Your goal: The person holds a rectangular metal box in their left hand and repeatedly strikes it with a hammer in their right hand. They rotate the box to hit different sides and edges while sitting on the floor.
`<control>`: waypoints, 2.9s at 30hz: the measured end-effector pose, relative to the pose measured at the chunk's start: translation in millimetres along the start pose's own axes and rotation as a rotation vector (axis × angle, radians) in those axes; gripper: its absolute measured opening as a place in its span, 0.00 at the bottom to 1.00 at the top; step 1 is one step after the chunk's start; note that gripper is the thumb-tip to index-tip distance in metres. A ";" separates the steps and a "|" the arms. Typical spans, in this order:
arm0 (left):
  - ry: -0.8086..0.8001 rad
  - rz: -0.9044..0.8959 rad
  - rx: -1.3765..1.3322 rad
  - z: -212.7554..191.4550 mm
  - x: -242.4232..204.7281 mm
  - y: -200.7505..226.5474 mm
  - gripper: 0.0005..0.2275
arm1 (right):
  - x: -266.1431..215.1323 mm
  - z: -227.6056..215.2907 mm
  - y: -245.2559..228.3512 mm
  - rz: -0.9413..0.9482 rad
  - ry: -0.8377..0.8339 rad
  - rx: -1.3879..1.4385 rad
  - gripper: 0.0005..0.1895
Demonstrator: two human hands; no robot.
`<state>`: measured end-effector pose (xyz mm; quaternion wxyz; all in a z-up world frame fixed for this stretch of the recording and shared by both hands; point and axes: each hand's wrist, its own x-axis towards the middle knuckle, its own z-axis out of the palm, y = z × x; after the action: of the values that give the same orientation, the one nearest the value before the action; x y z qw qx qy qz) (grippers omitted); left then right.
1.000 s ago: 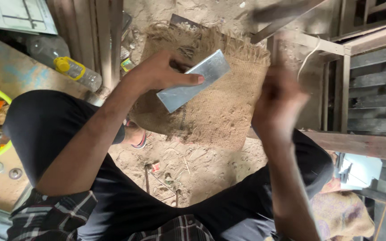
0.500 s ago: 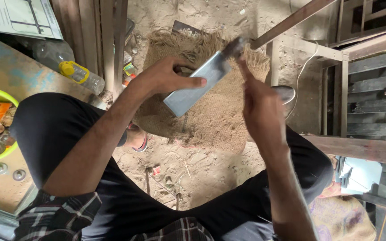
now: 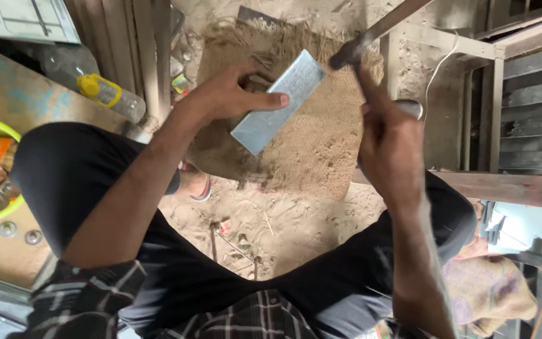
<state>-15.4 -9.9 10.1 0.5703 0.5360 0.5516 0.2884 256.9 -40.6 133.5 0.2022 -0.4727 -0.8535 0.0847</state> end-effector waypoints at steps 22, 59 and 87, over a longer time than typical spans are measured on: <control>0.166 0.150 0.249 22.8 -4.5 24.7 0.44 | -65.3 21.4 6.8 0.343 0.115 0.299 0.23; 0.488 0.623 1.273 30.5 -30.8 23.9 0.20 | -59.6 -8.7 -32.3 0.217 -0.066 0.174 0.23; 0.688 0.590 1.304 43.7 -29.8 25.1 0.09 | -36.7 -4.0 -1.3 0.008 0.089 0.035 0.16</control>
<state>25.5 -43.6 35.0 -0.1611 0.7668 0.5897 0.1957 274.9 -72.3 127.8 0.2480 -0.4757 -0.8402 0.0791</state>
